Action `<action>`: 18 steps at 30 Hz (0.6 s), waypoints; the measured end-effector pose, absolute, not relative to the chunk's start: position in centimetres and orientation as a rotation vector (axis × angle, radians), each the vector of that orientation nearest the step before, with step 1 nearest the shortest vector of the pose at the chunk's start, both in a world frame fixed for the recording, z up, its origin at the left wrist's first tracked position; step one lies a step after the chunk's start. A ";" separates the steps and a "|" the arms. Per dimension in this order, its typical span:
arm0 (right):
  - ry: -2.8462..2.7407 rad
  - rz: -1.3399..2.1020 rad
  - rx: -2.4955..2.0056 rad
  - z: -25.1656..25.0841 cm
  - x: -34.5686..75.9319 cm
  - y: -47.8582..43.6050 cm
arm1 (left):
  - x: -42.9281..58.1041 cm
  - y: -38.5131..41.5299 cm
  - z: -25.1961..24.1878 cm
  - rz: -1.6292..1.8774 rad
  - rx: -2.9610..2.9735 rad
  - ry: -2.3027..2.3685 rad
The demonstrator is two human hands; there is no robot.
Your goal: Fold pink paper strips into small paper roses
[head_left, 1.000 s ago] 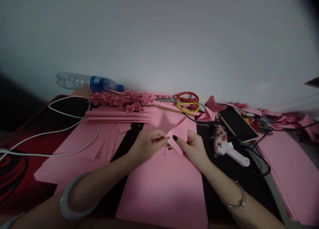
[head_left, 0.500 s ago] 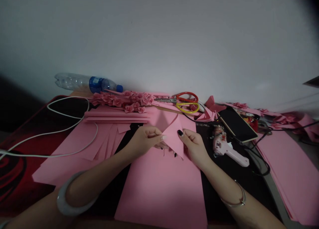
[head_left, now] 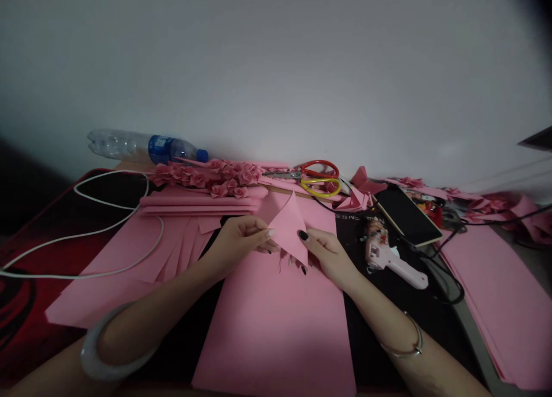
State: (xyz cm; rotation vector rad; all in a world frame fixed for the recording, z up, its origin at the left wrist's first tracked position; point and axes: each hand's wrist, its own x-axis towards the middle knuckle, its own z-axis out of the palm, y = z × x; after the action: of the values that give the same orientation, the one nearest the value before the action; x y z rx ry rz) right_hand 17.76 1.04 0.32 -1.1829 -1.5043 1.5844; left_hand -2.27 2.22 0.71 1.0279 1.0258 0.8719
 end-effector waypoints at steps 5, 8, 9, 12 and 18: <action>-1.582 1.447 -1.280 0.7 17.4 0.5 | -2.0 2.1 0.8 0.892 1.031 1.040; -1.585 1.319 -1.348 0.8 17.3 0.4 | -2.0 2.2 0.8 0.903 1.032 1.051; -1.587 1.297 -1.354 0.8 17.3 0.4 | -2.1 2.2 0.8 0.909 1.036 1.054; -1.596 1.323 -1.285 0.7 17.4 0.6 | -2.2 2.3 0.8 0.947 1.051 1.068; -1.672 1.234 -1.340 0.4 17.5 0.5 | -2.3 2.3 0.8 0.983 1.062 1.119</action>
State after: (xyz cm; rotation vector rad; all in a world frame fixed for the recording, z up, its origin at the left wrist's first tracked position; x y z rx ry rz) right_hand 17.46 0.48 0.37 -1.3404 -1.6723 1.2343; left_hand -2.31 2.34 0.83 1.0616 1.1188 0.9827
